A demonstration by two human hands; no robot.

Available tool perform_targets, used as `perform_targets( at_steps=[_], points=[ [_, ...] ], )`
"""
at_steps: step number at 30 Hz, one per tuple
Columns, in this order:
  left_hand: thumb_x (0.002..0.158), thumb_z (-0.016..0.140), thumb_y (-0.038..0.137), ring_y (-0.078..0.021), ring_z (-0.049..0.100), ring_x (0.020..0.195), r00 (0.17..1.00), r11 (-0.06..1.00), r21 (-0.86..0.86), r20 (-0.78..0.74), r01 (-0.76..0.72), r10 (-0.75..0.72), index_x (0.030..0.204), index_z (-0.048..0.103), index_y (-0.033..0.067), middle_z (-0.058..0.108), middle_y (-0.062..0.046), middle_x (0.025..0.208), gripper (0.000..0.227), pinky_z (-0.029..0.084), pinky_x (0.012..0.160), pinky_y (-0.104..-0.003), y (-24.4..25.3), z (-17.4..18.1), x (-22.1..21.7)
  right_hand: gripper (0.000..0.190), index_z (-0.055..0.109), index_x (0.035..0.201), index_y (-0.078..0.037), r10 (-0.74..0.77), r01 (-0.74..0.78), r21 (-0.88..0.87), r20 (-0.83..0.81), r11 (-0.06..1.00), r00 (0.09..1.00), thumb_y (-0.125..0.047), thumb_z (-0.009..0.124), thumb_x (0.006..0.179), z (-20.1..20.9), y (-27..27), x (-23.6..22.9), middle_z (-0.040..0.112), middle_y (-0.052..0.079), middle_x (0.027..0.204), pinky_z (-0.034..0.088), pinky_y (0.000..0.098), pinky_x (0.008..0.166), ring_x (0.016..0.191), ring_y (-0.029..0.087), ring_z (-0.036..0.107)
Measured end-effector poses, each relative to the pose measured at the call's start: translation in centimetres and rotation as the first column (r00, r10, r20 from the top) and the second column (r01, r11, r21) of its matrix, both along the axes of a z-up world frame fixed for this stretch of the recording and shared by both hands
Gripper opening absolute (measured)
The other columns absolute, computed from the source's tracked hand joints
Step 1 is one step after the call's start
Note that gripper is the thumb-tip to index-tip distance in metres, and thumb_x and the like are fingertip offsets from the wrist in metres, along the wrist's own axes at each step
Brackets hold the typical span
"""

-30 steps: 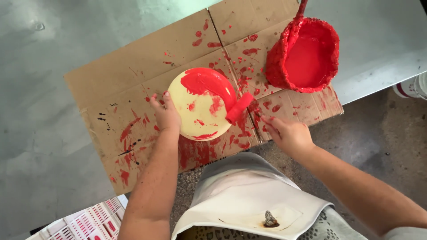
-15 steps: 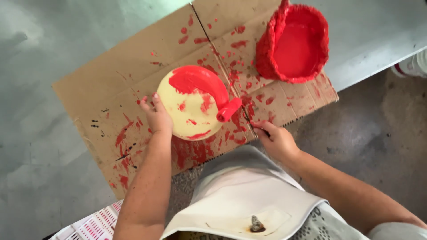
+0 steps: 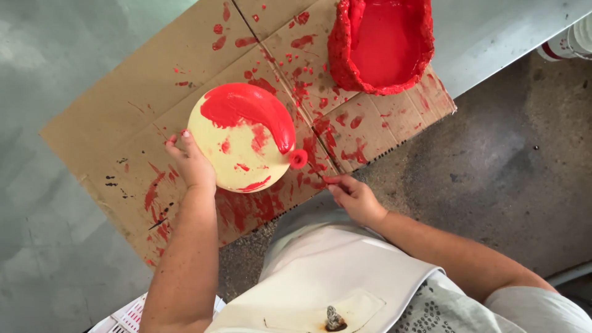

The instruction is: The person paints a cream-colored plate red using a paint roller and a red paint container. After painting, the person places the finished plate into a red crate with other painted plates.

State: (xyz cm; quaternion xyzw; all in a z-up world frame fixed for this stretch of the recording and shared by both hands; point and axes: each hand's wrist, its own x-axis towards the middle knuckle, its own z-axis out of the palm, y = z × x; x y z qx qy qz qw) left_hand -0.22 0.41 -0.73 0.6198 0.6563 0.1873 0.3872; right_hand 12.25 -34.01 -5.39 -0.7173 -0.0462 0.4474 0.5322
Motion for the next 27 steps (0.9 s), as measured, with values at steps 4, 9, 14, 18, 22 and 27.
perform_targets(
  at_steps=[4, 9, 14, 18, 22, 27],
  points=[
    [0.105, 0.044, 0.073, -0.0286, 0.071, 0.095, 1.0, 1.0, 0.003, 0.001, 0.007, -0.007, 0.138, 0.039, 0.0247, 0.069, -0.012, 0.096, 0.059, 0.054, 0.087, -0.038, 0.4, -0.7, -0.2, 0.02, 0.077, 0.113, -0.011, 0.035, -0.033, -0.015, 0.14, 0.999, 0.99, -0.02, 0.071, 0.095, 1.1, 3.0, 2.8, 0.064, 0.008, 0.057, 0.049, 0.0308, 0.055, 0.055, 0.018, 0.058],
    [0.105, 0.045, 0.072, -0.0254, 0.07, 0.093, 1.0, 1.0, 0.016, -0.007, 0.024, -0.024, 0.136, 0.041, 0.0249, 0.069, -0.009, 0.094, 0.057, 0.054, 0.085, -0.035, 0.9, -1.3, -0.4, 0.024, 0.076, 0.118, -0.025, 0.088, -0.081, -0.038, 0.253, 0.996, 0.964, -0.032, 0.073, 0.095, 1.6, 6.2, 7.2, 0.075, 0.003, 0.085, 0.054, 0.0332, 0.077, 0.079, 0.015, 0.067],
    [0.102, 0.042, 0.074, -0.0295, 0.069, 0.103, 1.0, 0.997, -0.069, 0.0, -0.02, 0.02, 0.138, 0.04, 0.0238, 0.07, -0.015, 0.108, 0.062, 0.051, 0.093, -0.04, -1.9, 3.8, 1.8, 0.029, 0.074, 0.123, -0.017, 0.101, -0.096, -0.067, 0.092, 0.993, 0.991, -0.023, 0.071, 0.095, 4.9, 1.0, 6.8, 0.07, 0.005, 0.071, 0.051, 0.0284, 0.051, 0.061, 0.015, 0.063],
    [0.102, 0.04, 0.076, -0.0295, 0.068, 0.113, 0.998, 0.995, -0.084, -0.033, -0.052, 0.05, 0.141, 0.036, 0.0253, 0.069, -0.013, 0.119, 0.064, 0.05, 0.099, -0.041, -2.7, 3.9, 1.7, 0.026, 0.07, 0.122, -0.01, 0.018, -0.018, 0.001, -0.028, 1.0, 0.999, -0.016, 0.069, 0.097, 7.7, -1.3, 6.4, 0.058, 0.005, 0.059, 0.042, 0.0211, 0.038, 0.05, 0.014, 0.056],
    [0.101, 0.04, 0.073, -0.0332, 0.063, 0.119, 0.983, 0.972, -0.163, 0.048, -0.168, 0.178, 0.143, 0.036, 0.0175, 0.063, -0.016, 0.131, 0.07, 0.046, 0.103, -0.045, -5.9, 6.0, 1.8, 0.027, 0.071, 0.124, -0.018, 0.26, -0.201, -0.176, 0.451, 0.964, 0.854, -0.028, 0.067, 0.1, 9.9, -1.2, 8.7, 0.074, 0.013, 0.083, 0.053, 0.0414, 0.063, 0.073, 0.029, 0.066],
    [0.1, 0.035, 0.078, -0.0288, 0.064, 0.122, 0.965, 0.943, -0.212, 0.004, -0.255, 0.262, 0.145, 0.034, 0.0202, 0.062, -0.008, 0.136, 0.073, 0.042, 0.109, -0.043, -6.9, 1.9, -0.2, 0.02, 0.056, 0.123, -0.009, 0.275, -0.343, 0.065, 0.468, 0.937, 0.84, -0.012, 0.056, 0.104, 9.0, 1.7, 10.3, 0.065, 0.009, 0.061, 0.052, 0.0306, 0.044, 0.047, 0.022, 0.066]
  ],
)
